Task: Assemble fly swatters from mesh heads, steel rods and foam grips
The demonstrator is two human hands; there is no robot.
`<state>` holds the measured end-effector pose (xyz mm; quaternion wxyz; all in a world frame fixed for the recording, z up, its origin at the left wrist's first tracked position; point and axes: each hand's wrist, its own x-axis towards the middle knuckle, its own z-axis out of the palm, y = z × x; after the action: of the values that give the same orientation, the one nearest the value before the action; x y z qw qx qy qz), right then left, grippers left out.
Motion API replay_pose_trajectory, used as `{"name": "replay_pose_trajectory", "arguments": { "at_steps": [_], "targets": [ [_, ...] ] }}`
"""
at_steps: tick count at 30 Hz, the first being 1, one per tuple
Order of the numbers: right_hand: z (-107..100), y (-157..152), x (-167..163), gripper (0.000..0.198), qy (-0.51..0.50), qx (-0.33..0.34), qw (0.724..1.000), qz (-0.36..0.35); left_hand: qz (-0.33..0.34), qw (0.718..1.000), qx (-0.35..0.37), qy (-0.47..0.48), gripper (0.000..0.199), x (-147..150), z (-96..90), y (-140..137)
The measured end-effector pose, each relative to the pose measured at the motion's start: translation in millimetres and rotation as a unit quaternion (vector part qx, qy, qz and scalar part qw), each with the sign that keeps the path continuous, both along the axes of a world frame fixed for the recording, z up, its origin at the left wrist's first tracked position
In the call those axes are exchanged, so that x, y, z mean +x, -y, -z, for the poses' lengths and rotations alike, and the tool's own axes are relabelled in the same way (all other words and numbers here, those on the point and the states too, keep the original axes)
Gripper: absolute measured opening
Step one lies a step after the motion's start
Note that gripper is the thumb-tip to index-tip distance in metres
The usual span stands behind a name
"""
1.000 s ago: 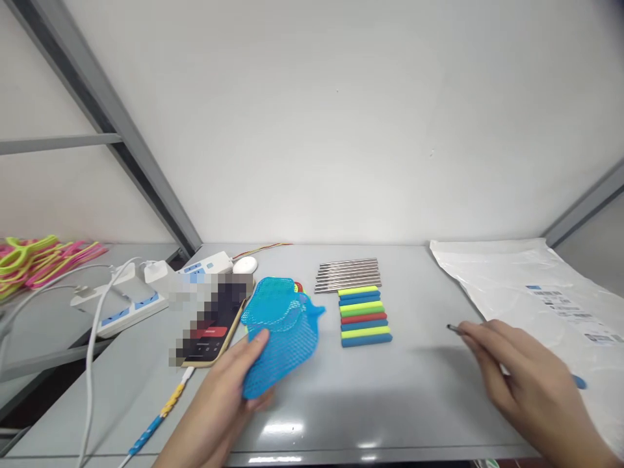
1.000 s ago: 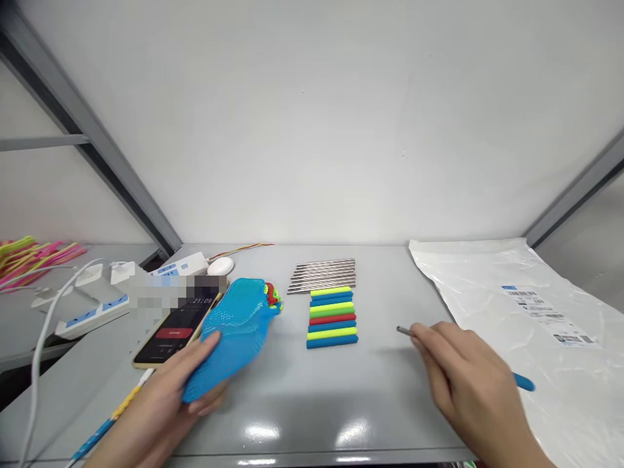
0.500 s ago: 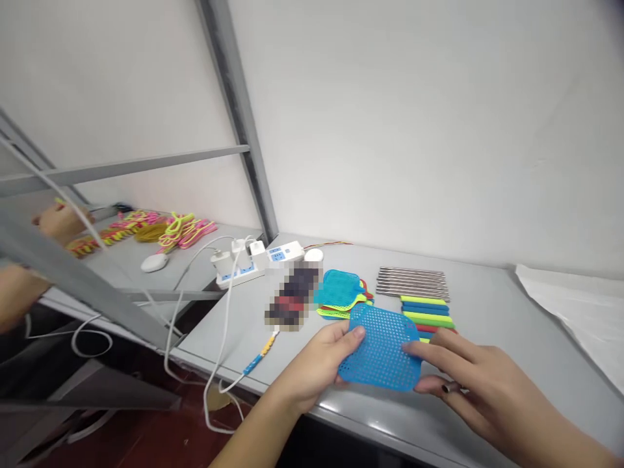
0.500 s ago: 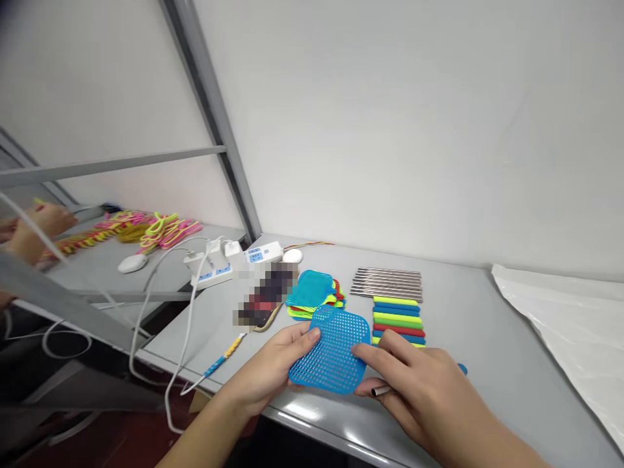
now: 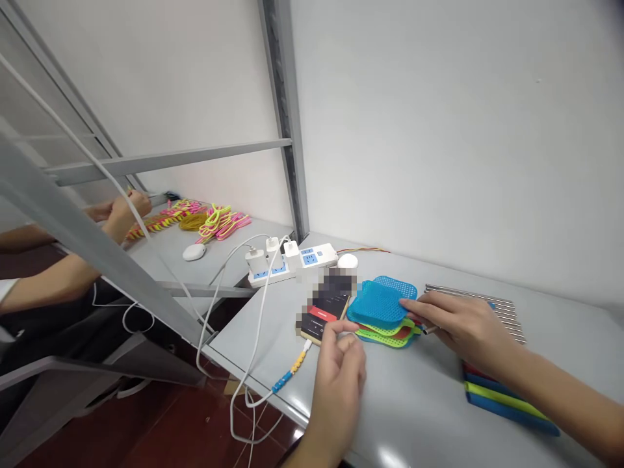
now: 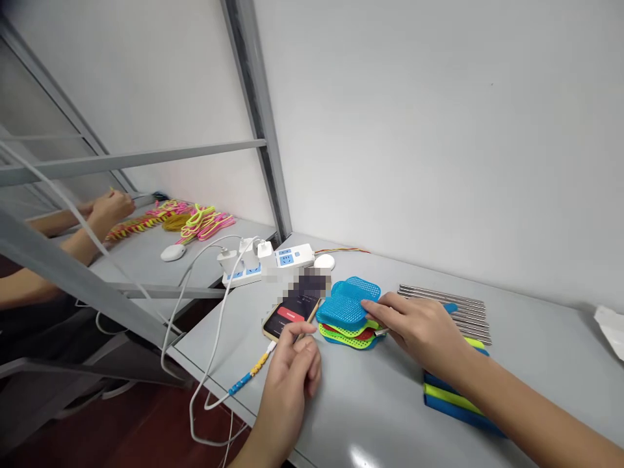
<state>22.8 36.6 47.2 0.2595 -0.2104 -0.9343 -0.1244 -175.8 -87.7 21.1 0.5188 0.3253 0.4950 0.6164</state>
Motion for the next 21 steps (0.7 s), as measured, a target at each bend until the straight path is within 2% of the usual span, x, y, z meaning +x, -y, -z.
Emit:
{"name": "replay_pose_trajectory", "arguments": {
  "at_steps": [3, 5, 7, 9, 12, 17, 21],
  "targets": [
    [7.7, -7.8, -4.1, 0.028, 0.01, -0.027, 1.0, -0.011, 0.054, 0.997, -0.02, -0.046, 0.016, 3.7, 3.0, 3.6],
    [8.6, -9.1, -5.7, 0.028, 0.023, -0.041, 0.999, -0.015, 0.065, 0.993, -0.029, -0.095, 0.016, 6.4, 3.2, 4.5],
    [6.9, -9.0, -6.9, 0.028, 0.036, -0.053, 0.998, -0.014, 0.057, 0.982, -0.003, -0.18, 0.015, 7.9, 2.2, 4.6],
    [4.4, -8.3, -7.7, 0.027, 0.044, -0.066, 0.997, -0.01, 0.042, 0.955, 0.068, -0.285, 0.016, 8.1, 0.9, 4.3],
    [2.1, -6.8, -7.8, 0.027, 0.054, -0.096, 0.994, 0.0, 0.039, 0.892, 0.169, -0.418, 0.027, 7.5, 1.1, 3.2],
    [2.5, -1.7, -3.2, 0.031, 0.069, -0.119, 0.99, 0.014, 0.068, 0.807, 0.168, -0.562, 0.057, 9.9, 7.0, 1.6],
    [0.2, 8.4, 5.7, 0.028, 0.077, -0.095, 0.992, 0.032, 0.069, 0.773, 0.165, -0.609, 0.061, 11.6, 10.0, 0.7]
  ]
}}
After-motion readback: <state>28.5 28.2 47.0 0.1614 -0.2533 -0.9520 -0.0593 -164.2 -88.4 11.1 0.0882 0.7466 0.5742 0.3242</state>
